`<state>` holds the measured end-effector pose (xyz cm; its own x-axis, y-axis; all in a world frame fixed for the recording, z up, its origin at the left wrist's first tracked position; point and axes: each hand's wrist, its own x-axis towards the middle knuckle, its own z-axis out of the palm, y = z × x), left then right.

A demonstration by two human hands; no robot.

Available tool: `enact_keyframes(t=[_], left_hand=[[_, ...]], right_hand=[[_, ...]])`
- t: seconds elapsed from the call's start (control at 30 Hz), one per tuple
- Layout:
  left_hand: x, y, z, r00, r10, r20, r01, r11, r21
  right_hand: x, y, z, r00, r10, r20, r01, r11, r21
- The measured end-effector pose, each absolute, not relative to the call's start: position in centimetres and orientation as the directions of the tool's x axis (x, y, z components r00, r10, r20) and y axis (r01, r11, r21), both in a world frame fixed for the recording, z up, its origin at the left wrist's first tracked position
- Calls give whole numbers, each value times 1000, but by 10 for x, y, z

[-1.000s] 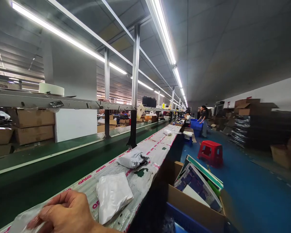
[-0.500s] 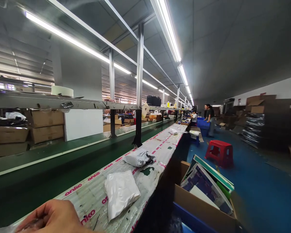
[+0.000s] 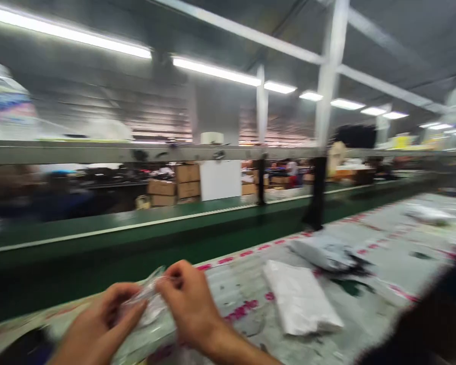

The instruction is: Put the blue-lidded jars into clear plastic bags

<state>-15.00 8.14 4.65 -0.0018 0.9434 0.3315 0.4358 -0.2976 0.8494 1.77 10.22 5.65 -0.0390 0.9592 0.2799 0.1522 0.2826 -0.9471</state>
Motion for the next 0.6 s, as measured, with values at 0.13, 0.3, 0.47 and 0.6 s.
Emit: enact_keyframes(t=[0.13, 0.3, 0.47, 0.6], left_hand=[[-194, 63, 56, -25, 958, 286, 472, -241, 848], [-248, 51, 60, -132, 960, 246, 344, -189, 920], [-303, 64, 55, -212, 943, 257, 324, -180, 929], [-339, 85, 35, -290, 864, 411, 682, -114, 722]], right_hand=[[-3, 106, 54, -218, 902, 373, 326, 428, -843], [-47, 111, 56, -387, 857, 341, 405, 490, -772], [-104, 131, 63, -458, 804, 379, 343, 553, -759], [-148, 153, 61, -531, 747, 400, 514, 659, -550]])
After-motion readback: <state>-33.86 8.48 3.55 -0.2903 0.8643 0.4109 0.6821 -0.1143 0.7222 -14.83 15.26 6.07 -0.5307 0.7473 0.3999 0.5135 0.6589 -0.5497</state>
